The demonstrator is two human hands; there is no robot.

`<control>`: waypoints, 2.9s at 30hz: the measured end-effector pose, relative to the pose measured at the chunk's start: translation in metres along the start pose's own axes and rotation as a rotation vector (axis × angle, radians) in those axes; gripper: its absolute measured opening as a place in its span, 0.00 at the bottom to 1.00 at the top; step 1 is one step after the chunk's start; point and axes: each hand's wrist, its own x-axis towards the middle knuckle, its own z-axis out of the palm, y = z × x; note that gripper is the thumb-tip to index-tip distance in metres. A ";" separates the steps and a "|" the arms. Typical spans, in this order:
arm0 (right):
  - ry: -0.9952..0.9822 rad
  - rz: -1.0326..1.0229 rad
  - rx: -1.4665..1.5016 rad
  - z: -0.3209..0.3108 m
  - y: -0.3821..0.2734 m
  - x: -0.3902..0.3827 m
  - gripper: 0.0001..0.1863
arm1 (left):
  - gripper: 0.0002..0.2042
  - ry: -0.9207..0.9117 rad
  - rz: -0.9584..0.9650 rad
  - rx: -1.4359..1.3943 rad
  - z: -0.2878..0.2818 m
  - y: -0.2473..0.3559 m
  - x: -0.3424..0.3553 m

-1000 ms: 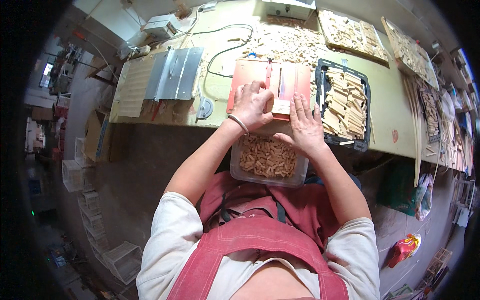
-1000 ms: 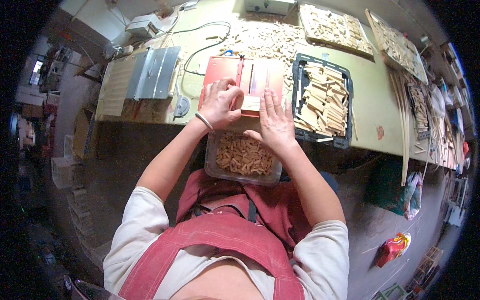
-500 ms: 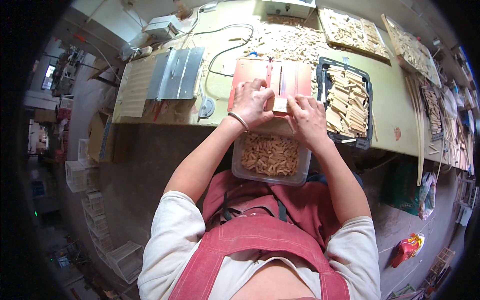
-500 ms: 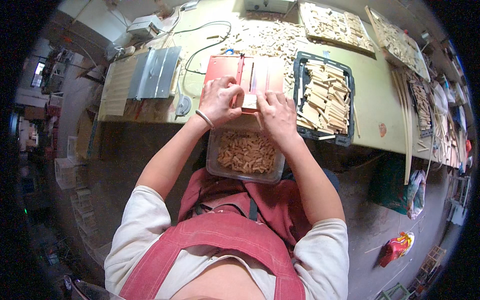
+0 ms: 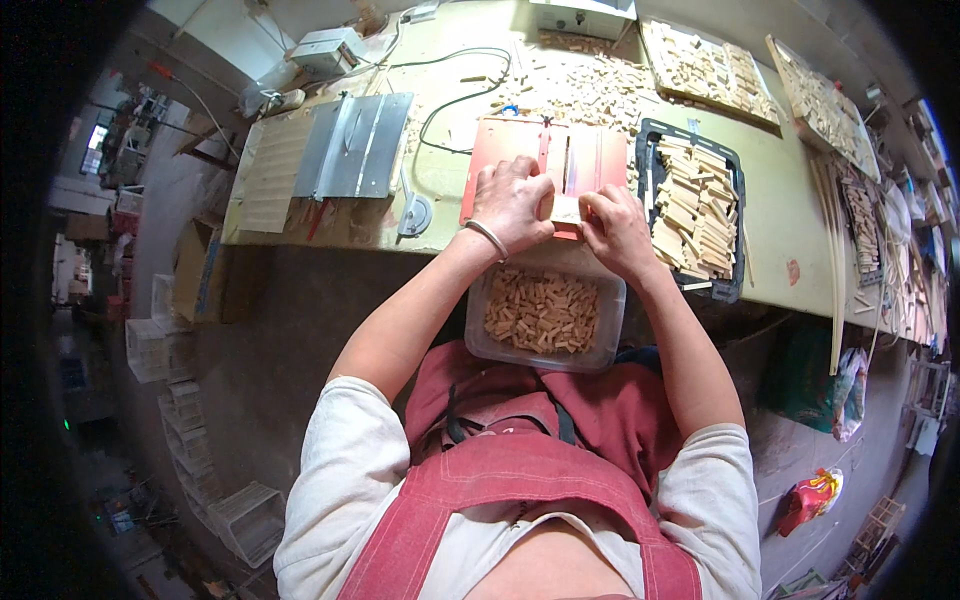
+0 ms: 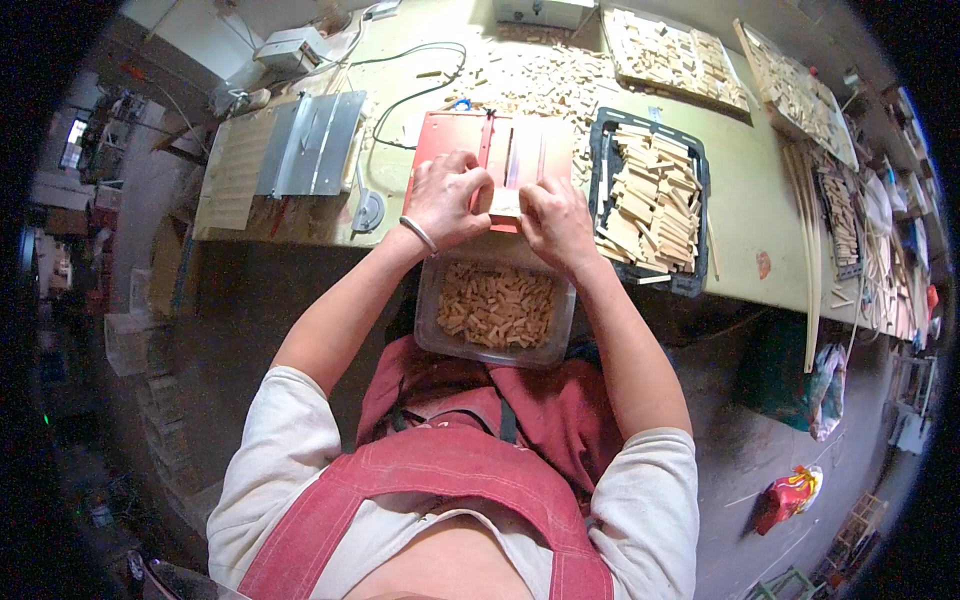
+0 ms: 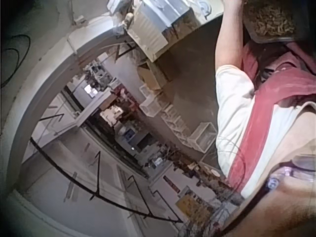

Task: The person repeatedly picks up small wooden blocks from a tray, places them on a red planer, and pushes them through to shape the edges. The shaped pieces are then returned to the tray. The process is repeated continuously throughout the clip.

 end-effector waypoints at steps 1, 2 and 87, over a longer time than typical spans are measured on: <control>-0.001 0.002 0.001 0.001 0.001 0.002 0.12 | 0.16 -0.019 -0.012 -0.003 0.000 0.000 0.002; 0.003 0.006 -0.008 0.001 0.002 0.003 0.12 | 0.16 -0.006 -0.012 -0.003 0.001 0.000 0.004; 0.394 0.522 -0.044 -0.051 0.105 -0.068 0.18 | 0.22 -0.154 -0.094 -0.015 0.008 -0.026 0.067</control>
